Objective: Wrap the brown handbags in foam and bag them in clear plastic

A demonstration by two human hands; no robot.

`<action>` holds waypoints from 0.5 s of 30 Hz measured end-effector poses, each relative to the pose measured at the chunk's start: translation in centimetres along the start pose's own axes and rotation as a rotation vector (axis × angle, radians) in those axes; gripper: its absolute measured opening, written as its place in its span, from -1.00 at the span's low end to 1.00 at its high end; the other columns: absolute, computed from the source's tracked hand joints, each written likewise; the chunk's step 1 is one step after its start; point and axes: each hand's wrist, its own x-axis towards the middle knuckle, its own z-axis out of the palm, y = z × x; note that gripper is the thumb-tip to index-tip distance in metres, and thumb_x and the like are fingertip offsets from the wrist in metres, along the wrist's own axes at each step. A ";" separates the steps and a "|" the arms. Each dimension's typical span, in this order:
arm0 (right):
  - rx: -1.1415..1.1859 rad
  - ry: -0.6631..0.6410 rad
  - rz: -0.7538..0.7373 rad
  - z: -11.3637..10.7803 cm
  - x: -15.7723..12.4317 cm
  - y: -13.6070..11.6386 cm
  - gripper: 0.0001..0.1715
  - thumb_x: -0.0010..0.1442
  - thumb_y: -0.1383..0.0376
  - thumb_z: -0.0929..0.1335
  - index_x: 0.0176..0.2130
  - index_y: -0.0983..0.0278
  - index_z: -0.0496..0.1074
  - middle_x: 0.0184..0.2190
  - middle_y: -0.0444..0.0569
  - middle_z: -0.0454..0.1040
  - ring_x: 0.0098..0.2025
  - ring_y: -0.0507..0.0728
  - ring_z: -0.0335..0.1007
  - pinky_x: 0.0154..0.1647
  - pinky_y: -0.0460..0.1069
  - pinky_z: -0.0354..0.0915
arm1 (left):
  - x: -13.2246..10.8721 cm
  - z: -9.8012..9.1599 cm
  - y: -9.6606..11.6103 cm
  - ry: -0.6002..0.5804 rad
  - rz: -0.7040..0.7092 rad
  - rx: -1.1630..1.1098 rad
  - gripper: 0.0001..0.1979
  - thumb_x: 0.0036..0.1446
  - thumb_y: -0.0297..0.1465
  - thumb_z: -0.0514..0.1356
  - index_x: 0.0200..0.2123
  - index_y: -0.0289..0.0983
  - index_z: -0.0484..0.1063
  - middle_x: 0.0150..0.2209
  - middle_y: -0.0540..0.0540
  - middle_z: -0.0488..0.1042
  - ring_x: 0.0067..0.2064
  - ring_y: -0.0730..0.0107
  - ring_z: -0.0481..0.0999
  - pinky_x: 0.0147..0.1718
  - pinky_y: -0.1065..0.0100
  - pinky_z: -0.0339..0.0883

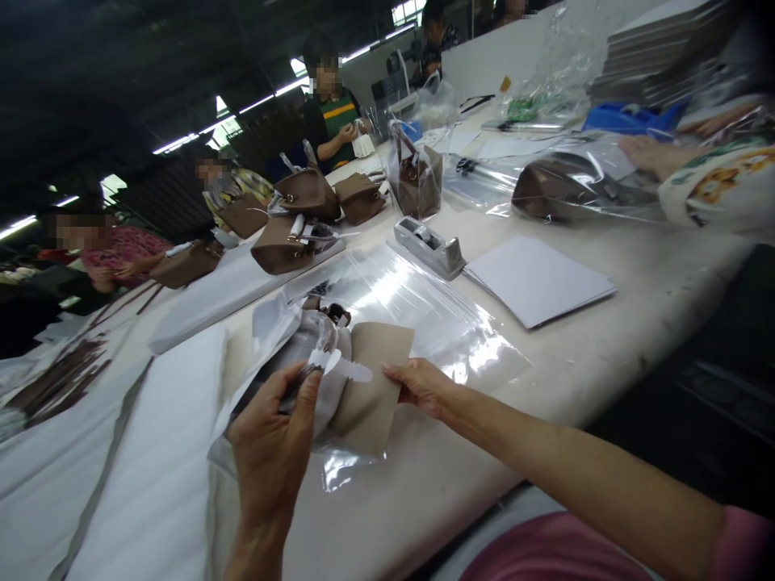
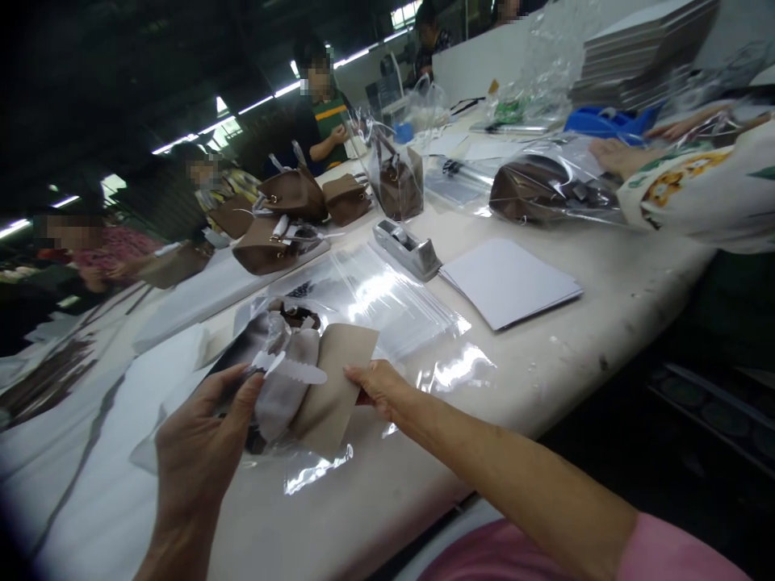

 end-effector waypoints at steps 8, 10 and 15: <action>-0.233 0.054 -0.194 -0.7 0.3 1.0 -0.50 -0.05 0.10 0.41 -0.20 0.40 0.38 -0.32 0.05 0.46 -0.39 0.05 0.36 -0.44 -0.09 0.27 | 0.9 -0.1 1.3 0.117 0.002 0.044 -0.73 0.07 -0.18 0.12 -0.21 -0.16 0.45 -0.36 0.04 0.49 -0.35 0.38 0.46 -0.26 0.38 0.30; -0.324 0.035 -0.242 -0.9 0.3 1.1 -0.51 -0.07 0.05 0.40 -0.27 0.40 0.41 -0.40 0.02 0.46 -0.45 0.05 0.34 -0.50 -0.11 0.20 | 1.2 -0.4 1.1 0.133 -0.040 0.036 -0.73 0.06 -0.17 0.13 -0.21 -0.15 0.45 -0.37 0.05 0.49 -0.35 0.38 0.46 -0.27 0.38 0.30; -0.538 0.018 -0.351 -0.9 -0.4 0.7 -0.45 0.09 -0.05 0.24 -0.55 0.37 0.39 -0.61 -0.05 0.36 -0.54 0.01 0.24 -0.50 -0.10 0.12 | 1.6 -1.6 -0.6 0.204 -0.149 0.047 -0.71 0.03 -0.12 0.14 -0.20 -0.10 0.44 -0.36 0.06 0.49 -0.31 0.34 0.47 -0.29 0.35 0.30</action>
